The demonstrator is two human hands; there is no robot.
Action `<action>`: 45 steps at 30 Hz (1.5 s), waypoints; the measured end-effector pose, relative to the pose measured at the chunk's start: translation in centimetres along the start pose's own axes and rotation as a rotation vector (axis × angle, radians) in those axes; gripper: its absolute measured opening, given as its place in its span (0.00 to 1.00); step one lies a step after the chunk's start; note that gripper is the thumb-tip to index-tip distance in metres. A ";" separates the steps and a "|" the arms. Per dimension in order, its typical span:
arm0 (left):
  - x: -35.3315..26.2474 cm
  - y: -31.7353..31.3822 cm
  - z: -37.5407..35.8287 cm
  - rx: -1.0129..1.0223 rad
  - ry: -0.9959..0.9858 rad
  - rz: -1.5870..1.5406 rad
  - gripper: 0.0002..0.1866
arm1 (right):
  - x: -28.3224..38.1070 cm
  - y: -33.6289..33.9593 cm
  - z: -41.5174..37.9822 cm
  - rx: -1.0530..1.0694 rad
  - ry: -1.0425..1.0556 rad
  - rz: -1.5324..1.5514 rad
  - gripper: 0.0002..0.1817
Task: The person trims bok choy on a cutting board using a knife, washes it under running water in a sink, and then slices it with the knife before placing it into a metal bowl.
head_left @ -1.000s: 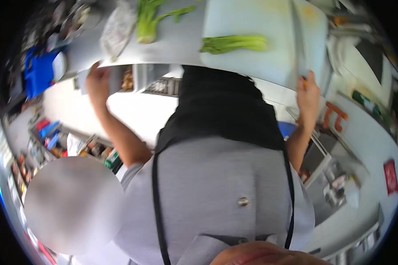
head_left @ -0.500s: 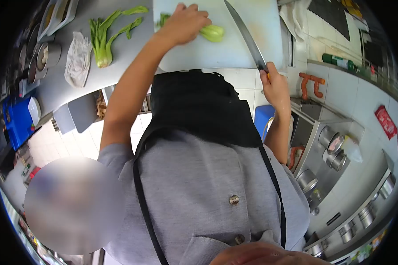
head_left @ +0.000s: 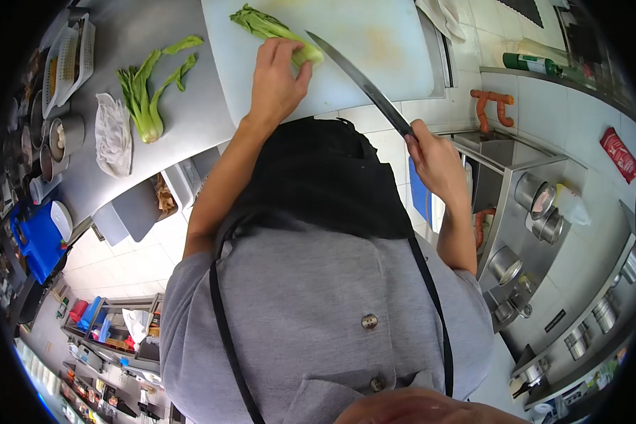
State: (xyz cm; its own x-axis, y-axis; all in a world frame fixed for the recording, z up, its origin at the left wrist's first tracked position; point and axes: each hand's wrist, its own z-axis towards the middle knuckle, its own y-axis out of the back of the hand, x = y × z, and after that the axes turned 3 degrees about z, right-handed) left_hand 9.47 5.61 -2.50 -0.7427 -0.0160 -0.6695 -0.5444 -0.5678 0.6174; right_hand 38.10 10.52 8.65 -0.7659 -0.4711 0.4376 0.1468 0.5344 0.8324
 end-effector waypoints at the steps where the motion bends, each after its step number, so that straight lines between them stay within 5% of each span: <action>1: 0.1 -0.4 -0.3 -0.036 0.043 -0.022 0.17 | 0.4 0.5 0.1 0.010 0.023 -0.063 0.08; 29: 1.6 -2.2 -0.6 -0.112 -0.070 -0.141 0.19 | 4.3 2.7 1.1 0.140 -0.131 -0.264 0.09; 45: 1.9 -2.3 -1.3 -0.118 -0.014 -0.177 0.18 | 0.0 -5.9 6.5 0.025 0.119 -0.292 0.07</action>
State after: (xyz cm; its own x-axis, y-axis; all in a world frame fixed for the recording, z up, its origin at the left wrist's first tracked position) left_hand 9.84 5.84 -5.69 -0.6453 0.1031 -0.7570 -0.6177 -0.6534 0.4376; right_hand 33.17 11.89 1.55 -0.6944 -0.6854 0.2191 -0.0850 0.3805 0.9209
